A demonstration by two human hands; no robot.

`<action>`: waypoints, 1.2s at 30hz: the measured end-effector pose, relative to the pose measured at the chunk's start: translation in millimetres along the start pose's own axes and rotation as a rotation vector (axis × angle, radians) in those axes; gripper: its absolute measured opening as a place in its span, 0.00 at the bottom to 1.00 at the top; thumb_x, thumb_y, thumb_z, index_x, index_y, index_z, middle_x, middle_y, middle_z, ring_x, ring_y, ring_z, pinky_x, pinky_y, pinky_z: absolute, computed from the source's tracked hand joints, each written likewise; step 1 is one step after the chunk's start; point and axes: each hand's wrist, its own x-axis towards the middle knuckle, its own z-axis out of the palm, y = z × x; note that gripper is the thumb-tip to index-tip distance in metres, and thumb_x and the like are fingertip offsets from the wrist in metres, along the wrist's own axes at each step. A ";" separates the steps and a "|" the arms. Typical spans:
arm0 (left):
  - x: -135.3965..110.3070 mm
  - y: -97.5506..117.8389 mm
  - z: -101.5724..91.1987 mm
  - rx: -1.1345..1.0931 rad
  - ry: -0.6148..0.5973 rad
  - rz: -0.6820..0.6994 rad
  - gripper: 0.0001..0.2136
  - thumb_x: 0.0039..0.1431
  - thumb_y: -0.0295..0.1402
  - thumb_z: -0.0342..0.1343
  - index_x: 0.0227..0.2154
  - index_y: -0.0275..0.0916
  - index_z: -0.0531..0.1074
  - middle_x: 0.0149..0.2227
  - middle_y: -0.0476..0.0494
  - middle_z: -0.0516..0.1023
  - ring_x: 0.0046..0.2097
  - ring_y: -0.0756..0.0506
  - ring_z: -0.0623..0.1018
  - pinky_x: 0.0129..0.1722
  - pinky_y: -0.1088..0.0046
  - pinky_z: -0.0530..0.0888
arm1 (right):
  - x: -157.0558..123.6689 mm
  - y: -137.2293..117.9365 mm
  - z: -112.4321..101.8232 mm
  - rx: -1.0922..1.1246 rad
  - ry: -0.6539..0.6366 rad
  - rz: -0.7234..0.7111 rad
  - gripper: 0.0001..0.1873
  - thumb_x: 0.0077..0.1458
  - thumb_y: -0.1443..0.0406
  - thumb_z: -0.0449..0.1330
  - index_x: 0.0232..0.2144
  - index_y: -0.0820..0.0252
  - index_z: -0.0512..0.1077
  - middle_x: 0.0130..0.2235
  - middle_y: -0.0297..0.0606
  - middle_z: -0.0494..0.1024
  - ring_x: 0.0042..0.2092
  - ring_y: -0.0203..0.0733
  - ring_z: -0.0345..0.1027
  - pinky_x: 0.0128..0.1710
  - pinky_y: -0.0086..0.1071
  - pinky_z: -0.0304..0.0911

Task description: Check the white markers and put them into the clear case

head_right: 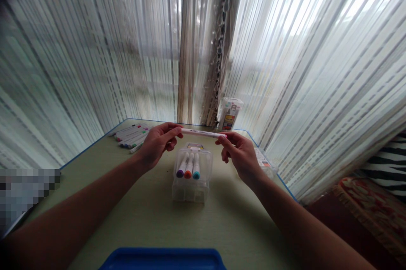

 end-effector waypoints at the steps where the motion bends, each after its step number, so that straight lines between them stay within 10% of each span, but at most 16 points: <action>1: 0.3 -0.4 -0.4 0.000 -0.003 0.003 0.12 0.50 0.36 0.66 0.34 0.33 0.75 0.27 0.47 0.76 0.19 0.57 0.64 0.17 0.78 0.56 | 0.0 0.0 -0.2 -0.001 -0.002 -0.002 0.15 0.50 0.57 0.70 0.35 0.61 0.76 0.31 0.35 0.78 0.18 0.27 0.61 0.14 0.25 0.56; 36: -2.1 3.2 1.0 0.021 -0.021 0.011 0.12 0.49 0.34 0.66 0.35 0.33 0.75 0.28 0.47 0.76 0.19 0.57 0.63 0.17 0.78 0.56 | 0.0 2.2 -0.7 -0.036 0.006 -0.031 0.15 0.47 0.59 0.72 0.36 0.60 0.78 0.30 0.34 0.77 0.18 0.27 0.62 0.15 0.24 0.58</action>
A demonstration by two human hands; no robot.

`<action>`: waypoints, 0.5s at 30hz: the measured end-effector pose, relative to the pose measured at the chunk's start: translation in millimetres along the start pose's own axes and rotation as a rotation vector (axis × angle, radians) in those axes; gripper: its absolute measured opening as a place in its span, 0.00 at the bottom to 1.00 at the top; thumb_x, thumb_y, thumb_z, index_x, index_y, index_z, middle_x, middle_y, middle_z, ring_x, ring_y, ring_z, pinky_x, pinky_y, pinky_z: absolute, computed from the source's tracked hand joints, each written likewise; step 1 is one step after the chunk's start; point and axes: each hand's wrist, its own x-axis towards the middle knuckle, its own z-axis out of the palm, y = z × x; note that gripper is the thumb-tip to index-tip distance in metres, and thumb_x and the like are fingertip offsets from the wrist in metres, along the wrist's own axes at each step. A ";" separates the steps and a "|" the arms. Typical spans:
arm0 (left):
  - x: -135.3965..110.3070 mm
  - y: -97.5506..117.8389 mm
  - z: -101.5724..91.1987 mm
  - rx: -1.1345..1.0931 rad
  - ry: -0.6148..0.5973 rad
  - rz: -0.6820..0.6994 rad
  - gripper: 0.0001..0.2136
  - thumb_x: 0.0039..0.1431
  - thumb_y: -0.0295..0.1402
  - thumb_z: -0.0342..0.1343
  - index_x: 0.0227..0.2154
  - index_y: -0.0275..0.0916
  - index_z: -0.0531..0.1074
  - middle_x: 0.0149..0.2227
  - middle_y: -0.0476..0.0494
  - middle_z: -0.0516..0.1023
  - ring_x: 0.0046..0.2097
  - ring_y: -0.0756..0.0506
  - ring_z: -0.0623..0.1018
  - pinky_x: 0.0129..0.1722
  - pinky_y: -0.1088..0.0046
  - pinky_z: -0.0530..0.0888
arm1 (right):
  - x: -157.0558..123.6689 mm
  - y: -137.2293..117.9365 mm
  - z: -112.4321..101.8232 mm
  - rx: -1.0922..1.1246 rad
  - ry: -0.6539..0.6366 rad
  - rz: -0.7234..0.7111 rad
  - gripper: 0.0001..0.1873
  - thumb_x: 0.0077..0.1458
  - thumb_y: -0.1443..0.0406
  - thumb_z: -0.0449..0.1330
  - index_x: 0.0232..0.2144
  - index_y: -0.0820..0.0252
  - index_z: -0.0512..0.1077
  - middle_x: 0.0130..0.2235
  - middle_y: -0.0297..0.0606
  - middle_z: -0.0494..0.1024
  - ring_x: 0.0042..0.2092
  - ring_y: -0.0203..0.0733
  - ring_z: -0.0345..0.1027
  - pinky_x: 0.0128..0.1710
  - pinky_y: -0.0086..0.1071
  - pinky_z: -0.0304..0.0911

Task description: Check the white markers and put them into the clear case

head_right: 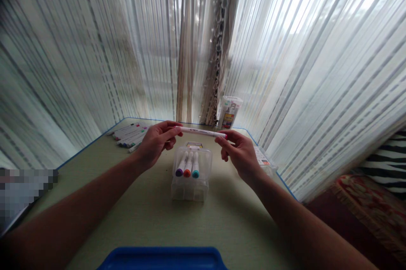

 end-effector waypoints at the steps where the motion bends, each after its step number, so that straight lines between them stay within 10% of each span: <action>1: -0.2 0.2 0.1 0.002 -0.001 0.001 0.12 0.50 0.34 0.66 0.35 0.33 0.75 0.28 0.47 0.76 0.19 0.57 0.63 0.18 0.78 0.56 | 0.0 -0.7 0.3 -0.002 -0.001 0.004 0.15 0.48 0.58 0.72 0.36 0.61 0.78 0.30 0.34 0.77 0.18 0.27 0.62 0.15 0.24 0.57; 15: 0.1 -0.9 0.5 -0.003 -0.008 0.009 0.11 0.50 0.33 0.66 0.35 0.32 0.76 0.26 0.47 0.76 0.19 0.57 0.63 0.17 0.78 0.55 | -0.2 -3.6 0.2 0.039 -0.007 0.048 0.14 0.49 0.57 0.71 0.30 0.64 0.78 0.28 0.36 0.79 0.17 0.27 0.63 0.14 0.22 0.56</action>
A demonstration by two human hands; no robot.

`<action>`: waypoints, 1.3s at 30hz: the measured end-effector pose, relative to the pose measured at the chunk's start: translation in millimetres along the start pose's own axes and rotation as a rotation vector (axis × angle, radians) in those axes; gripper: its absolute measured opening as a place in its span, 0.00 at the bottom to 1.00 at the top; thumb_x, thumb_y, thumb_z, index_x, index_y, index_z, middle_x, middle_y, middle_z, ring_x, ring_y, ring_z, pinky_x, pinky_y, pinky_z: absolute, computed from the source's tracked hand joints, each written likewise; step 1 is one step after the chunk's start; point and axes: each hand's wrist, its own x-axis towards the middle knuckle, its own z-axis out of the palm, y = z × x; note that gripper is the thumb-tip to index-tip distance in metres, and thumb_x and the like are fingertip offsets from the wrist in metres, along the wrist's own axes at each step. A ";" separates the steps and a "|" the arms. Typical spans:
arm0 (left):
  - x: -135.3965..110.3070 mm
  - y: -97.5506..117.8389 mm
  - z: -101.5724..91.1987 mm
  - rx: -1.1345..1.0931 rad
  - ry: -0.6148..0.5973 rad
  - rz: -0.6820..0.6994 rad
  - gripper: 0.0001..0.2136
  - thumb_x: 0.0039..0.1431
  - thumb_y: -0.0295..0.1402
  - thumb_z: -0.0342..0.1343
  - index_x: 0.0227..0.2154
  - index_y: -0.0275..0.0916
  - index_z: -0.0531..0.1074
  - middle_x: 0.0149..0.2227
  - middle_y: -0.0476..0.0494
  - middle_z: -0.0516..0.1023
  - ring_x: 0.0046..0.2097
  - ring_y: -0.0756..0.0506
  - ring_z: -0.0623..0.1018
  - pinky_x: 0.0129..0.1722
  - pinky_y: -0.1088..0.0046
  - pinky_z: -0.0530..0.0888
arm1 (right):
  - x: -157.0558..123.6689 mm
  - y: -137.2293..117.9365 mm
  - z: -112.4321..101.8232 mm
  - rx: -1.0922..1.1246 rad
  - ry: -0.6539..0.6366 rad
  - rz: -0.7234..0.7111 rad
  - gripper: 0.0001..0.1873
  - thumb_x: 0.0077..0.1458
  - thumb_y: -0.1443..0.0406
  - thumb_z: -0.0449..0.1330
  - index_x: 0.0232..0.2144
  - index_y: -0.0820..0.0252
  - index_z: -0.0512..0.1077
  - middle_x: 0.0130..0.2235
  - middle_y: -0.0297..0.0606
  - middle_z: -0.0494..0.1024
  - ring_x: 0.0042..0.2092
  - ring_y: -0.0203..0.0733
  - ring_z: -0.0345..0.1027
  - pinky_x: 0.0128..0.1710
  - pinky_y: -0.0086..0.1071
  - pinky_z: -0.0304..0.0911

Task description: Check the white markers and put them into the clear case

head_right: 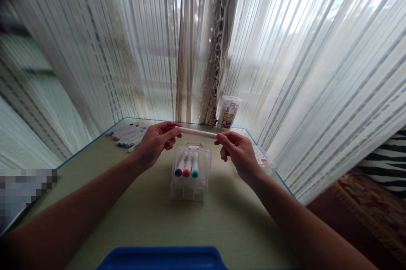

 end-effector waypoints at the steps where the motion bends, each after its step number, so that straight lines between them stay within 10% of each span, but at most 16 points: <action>1: 0.2 -0.3 0.0 0.001 0.002 -0.001 0.11 0.50 0.33 0.66 0.34 0.32 0.76 0.25 0.47 0.76 0.19 0.57 0.63 0.17 0.78 0.55 | 0.1 0.2 -0.1 0.007 -0.005 -0.004 0.14 0.48 0.58 0.71 0.32 0.63 0.79 0.28 0.36 0.79 0.17 0.27 0.63 0.14 0.22 0.56; 11: -0.2 -1.4 -0.1 0.001 0.002 0.024 0.12 0.50 0.33 0.66 0.37 0.33 0.76 0.27 0.47 0.75 0.19 0.57 0.64 0.17 0.78 0.57 | -2.8 -1.3 1.3 -0.027 -0.057 -0.013 0.15 0.48 0.60 0.71 0.38 0.62 0.80 0.26 0.35 0.79 0.17 0.30 0.64 0.15 0.25 0.60; 39: 0.8 -0.1 -1.2 -0.051 0.033 0.015 0.13 0.51 0.31 0.64 0.40 0.36 0.75 0.32 0.48 0.75 0.20 0.57 0.64 0.18 0.77 0.58 | -15.9 -17.5 1.4 -0.862 -0.043 -0.872 0.10 0.59 0.69 0.62 0.41 0.54 0.80 0.39 0.40 0.83 0.26 0.33 0.72 0.23 0.27 0.69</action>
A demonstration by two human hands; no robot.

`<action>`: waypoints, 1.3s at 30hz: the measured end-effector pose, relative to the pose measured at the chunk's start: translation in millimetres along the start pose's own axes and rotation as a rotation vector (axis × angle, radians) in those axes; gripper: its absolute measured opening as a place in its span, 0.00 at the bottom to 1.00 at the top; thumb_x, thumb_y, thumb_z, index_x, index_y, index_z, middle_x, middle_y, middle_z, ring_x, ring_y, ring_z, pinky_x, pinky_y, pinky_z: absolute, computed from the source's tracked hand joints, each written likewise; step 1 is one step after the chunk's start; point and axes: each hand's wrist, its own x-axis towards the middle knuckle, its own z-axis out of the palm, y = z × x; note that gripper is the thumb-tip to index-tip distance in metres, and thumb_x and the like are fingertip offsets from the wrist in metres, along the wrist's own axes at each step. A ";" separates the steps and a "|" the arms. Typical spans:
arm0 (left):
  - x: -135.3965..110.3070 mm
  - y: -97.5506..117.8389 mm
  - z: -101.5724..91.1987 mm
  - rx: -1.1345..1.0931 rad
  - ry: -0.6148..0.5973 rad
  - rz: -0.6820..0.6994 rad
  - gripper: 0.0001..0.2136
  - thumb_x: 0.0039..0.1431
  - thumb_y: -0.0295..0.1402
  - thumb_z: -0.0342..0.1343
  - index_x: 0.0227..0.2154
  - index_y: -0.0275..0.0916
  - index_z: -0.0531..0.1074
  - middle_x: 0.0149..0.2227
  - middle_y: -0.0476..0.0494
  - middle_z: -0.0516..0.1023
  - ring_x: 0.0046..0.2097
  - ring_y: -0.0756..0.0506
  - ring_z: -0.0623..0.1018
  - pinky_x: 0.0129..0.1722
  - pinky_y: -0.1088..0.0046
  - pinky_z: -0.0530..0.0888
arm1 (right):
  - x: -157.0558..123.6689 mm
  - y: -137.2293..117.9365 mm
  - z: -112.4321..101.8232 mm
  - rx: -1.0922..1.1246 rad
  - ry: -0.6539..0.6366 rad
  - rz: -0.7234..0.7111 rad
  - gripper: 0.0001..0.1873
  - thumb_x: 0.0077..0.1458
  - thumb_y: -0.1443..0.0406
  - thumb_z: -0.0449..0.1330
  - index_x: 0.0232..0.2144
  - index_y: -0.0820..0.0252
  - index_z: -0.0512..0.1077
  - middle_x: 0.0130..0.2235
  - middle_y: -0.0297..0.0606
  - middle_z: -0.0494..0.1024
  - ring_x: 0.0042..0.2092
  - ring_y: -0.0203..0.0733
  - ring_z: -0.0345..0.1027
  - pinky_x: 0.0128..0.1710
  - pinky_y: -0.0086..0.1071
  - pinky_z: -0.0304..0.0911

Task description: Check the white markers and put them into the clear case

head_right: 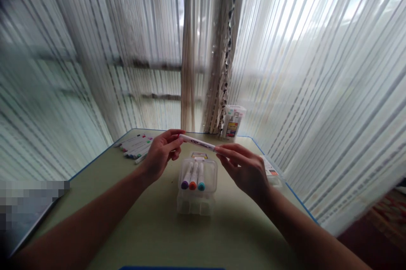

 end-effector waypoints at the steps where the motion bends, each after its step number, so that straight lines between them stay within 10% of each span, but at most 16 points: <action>1: 0.1 -0.3 -0.1 -0.003 -0.001 0.000 0.13 0.51 0.31 0.64 0.41 0.36 0.75 0.32 0.48 0.75 0.20 0.57 0.64 0.18 0.77 0.58 | -0.4 0.7 -0.5 -0.013 -0.003 -0.027 0.11 0.59 0.70 0.62 0.42 0.53 0.80 0.39 0.40 0.83 0.28 0.34 0.74 0.25 0.27 0.70; 39: -1.2 -0.2 1.1 0.001 0.019 -0.015 0.13 0.49 0.31 0.64 0.38 0.36 0.74 0.31 0.49 0.72 0.19 0.57 0.64 0.18 0.77 0.57 | -3.7 8.0 2.3 -0.012 0.022 -0.055 0.13 0.58 0.70 0.61 0.43 0.52 0.80 0.40 0.40 0.83 0.34 0.39 0.78 0.31 0.29 0.73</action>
